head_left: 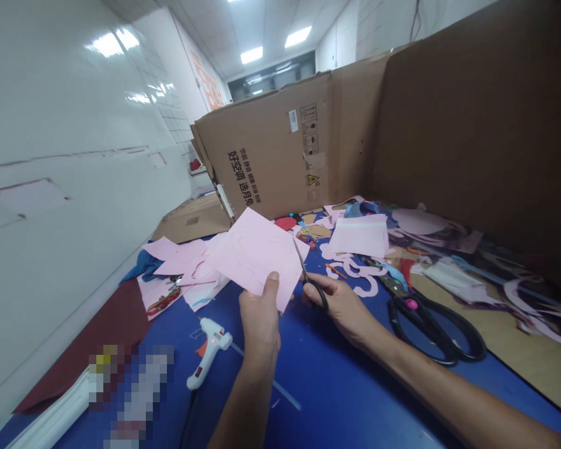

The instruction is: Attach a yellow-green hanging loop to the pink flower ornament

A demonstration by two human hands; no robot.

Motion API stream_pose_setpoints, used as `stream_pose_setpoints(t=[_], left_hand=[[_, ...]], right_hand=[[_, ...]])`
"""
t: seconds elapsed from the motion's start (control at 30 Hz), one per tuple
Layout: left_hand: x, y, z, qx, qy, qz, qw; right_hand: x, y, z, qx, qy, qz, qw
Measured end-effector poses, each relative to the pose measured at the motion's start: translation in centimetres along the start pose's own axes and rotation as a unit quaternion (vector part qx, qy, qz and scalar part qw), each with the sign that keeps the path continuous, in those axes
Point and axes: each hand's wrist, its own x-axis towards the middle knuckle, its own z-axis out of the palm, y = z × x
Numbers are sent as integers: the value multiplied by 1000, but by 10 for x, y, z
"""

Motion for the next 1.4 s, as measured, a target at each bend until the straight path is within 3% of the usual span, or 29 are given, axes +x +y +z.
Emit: stream_pose_setpoints(t=[0.43,1.4], left_hand=[[0,7,-1,13,-16,8,1000],[10,10,-12,13,-36,-7,999]], right_hand=[[2,4,-2,-2,-13,-23,1000],[1,1,-7,-42,7,11,999]])
